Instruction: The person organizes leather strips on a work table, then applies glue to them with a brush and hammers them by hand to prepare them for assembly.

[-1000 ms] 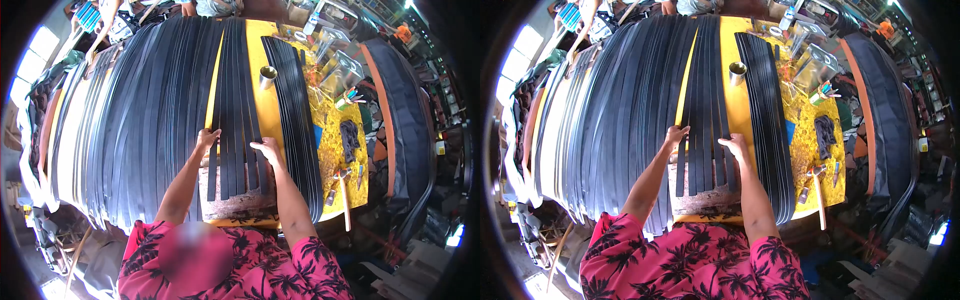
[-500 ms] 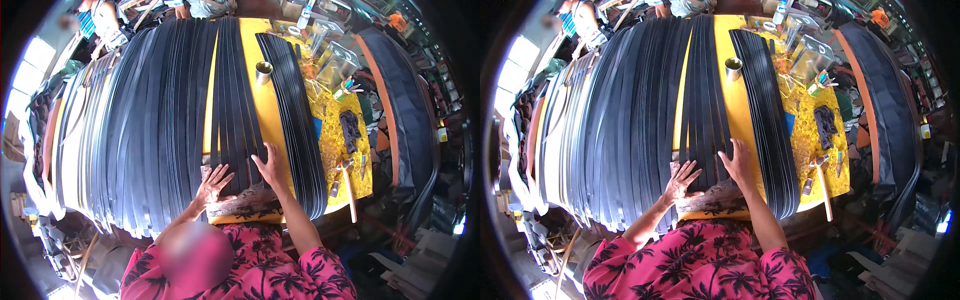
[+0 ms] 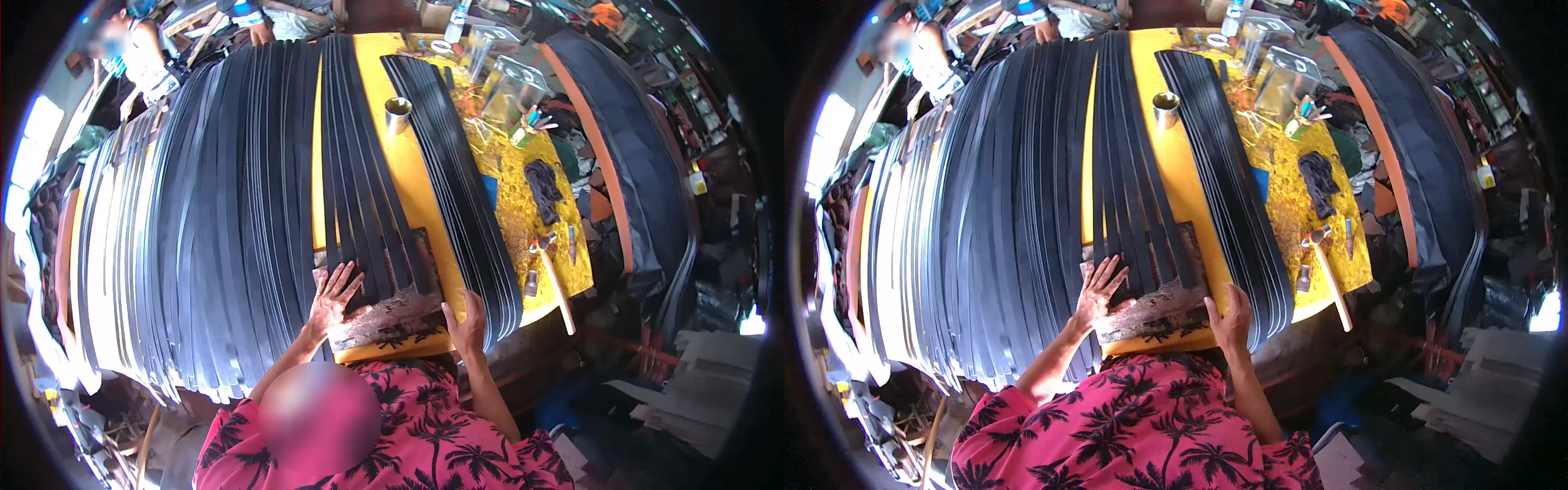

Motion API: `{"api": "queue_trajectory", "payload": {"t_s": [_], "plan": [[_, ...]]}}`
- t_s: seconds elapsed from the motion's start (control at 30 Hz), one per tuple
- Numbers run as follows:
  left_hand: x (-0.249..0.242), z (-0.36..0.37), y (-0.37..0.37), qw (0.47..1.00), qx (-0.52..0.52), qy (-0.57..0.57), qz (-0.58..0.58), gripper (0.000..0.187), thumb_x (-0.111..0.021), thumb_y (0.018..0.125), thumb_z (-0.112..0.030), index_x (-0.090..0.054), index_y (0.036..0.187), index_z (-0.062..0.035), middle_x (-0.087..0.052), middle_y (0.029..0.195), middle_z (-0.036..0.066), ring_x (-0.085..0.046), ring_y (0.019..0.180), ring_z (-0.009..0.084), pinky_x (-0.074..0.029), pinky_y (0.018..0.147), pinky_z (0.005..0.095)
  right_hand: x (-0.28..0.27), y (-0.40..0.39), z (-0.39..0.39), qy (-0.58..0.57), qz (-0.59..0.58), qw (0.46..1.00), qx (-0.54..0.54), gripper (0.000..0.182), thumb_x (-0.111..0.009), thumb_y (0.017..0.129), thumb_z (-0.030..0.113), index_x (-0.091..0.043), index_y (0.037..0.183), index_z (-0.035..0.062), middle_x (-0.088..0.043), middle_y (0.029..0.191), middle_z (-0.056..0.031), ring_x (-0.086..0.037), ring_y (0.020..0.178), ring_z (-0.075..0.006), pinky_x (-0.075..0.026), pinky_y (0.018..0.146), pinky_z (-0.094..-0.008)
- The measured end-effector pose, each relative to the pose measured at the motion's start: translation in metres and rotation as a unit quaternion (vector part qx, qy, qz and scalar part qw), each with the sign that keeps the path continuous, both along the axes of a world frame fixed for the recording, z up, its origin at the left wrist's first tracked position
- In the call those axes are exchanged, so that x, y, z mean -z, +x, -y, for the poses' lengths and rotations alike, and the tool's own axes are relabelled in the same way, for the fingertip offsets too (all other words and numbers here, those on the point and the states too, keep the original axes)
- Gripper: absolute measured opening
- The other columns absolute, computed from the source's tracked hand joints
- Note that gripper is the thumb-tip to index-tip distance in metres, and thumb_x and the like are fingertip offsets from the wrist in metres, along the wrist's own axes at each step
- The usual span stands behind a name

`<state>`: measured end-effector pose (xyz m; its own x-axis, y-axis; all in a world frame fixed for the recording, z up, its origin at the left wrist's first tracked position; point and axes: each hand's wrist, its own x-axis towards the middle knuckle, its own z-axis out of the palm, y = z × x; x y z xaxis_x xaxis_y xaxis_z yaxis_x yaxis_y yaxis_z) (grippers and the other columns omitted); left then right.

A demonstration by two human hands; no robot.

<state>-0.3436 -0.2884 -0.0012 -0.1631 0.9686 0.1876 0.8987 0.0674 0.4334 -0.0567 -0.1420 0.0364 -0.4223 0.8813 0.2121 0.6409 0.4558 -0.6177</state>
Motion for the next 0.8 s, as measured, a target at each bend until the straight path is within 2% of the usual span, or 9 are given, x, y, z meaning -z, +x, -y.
{"api": "queue_trajectory", "payload": {"t_s": [0.07,0.17,0.3,0.33,0.47,0.53,0.63,0.73,0.8], "plan": [[-0.014,-0.003,0.009,1.000,-0.009,0.003,-0.018,0.076,-0.068,0.080,-0.056,-0.049,0.140,-0.0139,-0.034,0.154,0.013,-0.029,0.143,0.0338,-0.022,0.113,0.0594,-0.006,0.011,0.006,-0.008,-0.011,1.000,0.010,0.044,-0.075,0.082,0.024,-0.058,0.115,-0.0006,-0.060,0.111,-0.0198,-0.058,0.105,-0.0377,-0.047,0.091,-0.0447],[-0.007,-0.014,0.027,0.999,-0.002,-0.023,-0.031,0.073,-0.067,0.082,-0.054,-0.049,0.140,-0.0129,-0.034,0.154,0.013,-0.029,0.143,0.0337,-0.020,0.113,0.0597,-0.010,0.028,0.009,0.008,-0.018,0.999,0.025,0.042,-0.075,0.082,0.023,-0.059,0.113,-0.0012,-0.061,0.109,-0.0202,-0.058,0.103,-0.0380,-0.047,0.090,-0.0445],[0.003,-0.023,0.038,0.999,-0.027,-0.011,-0.034,0.067,-0.063,0.087,-0.048,-0.050,0.140,-0.0091,-0.038,0.151,0.014,-0.031,0.143,0.0331,-0.017,0.113,0.0607,-0.003,0.053,0.005,0.001,-0.036,0.998,0.043,0.041,-0.074,0.083,0.022,-0.059,0.112,-0.0018,-0.061,0.108,-0.0203,-0.058,0.103,-0.0375,-0.047,0.090,-0.0442],[0.003,-0.024,0.041,0.999,-0.024,-0.011,-0.033,0.065,-0.063,0.088,-0.043,-0.048,0.140,-0.0074,-0.040,0.150,0.015,-0.031,0.142,0.0332,-0.018,0.113,0.0609,-0.001,0.060,0.003,-0.002,-0.039,0.999,0.037,0.040,-0.074,0.083,0.022,-0.059,0.111,-0.0021,-0.061,0.108,-0.0203,-0.058,0.103,-0.0373,-0.047,0.090,-0.0441],[0.002,-0.030,0.055,0.999,-0.042,-0.008,-0.025,0.063,-0.066,0.086,-0.034,-0.048,0.140,-0.0070,-0.038,0.151,0.016,-0.031,0.142,0.0336,-0.017,0.113,0.0613,0.005,0.084,-0.008,-0.017,-0.042,0.999,0.025,0.039,-0.073,0.084,0.023,-0.060,0.110,-0.0017,-0.062,0.107,-0.0200,-0.059,0.101,-0.0369,-0.048,0.088,-0.0443],[0.003,-0.031,0.059,0.998,-0.046,-0.012,-0.037,0.063,-0.066,0.086,-0.034,-0.048,0.140,-0.0064,-0.037,0.152,0.016,-0.031,0.143,0.0336,-0.017,0.113,0.0613,0.003,0.090,-0.015,-0.016,-0.039,0.999,0.026,0.038,-0.073,0.084,0.023,-0.060,0.110,-0.0014,-0.062,0.107,-0.0199,-0.060,0.100,-0.0370,-0.048,0.087,-0.0445],[0.003,-0.032,0.065,0.997,-0.061,-0.018,-0.035,0.062,-0.064,0.088,-0.035,-0.047,0.142,-0.0101,-0.034,0.153,0.017,-0.029,0.143,0.0345,-0.015,0.114,0.0615,0.000,0.072,-0.024,0.014,-0.048,0.998,-0.040,0.034,-0.073,0.082,0.021,-0.062,0.107,0.0005,-0.064,0.105,-0.0175,-0.061,0.098,-0.0364,-0.048,0.086,-0.0450],[-0.002,-0.034,0.075,0.997,-0.061,-0.016,-0.055,0.054,-0.057,0.093,-0.039,-0.048,0.143,-0.0214,-0.033,0.153,0.017,-0.029,0.143,0.0361,-0.017,0.113,0.0632,-0.004,0.017,-0.030,0.016,-0.063,0.986,-0.153,0.035,-0.073,0.082,0.021,-0.062,0.110,0.0029,-0.063,0.108,-0.0148,-0.061,0.102,-0.0343,-0.048,0.087,-0.0446],[0.003,-0.037,0.080,0.995,-0.066,-0.030,-0.067,0.052,-0.055,0.094,-0.039,-0.048,0.142,-0.0212,-0.033,0.153,0.017,-0.030,0.142,0.0357,-0.018,0.112,0.0637,0.007,-0.009,-0.029,0.019,-0.068,0.980,-0.187,0.037,-0.073,0.082,0.021,-0.061,0.112,0.0041,-0.062,0.111,-0.0138,-0.060,0.104,-0.0333,-0.048,0.088,-0.0441]]}}
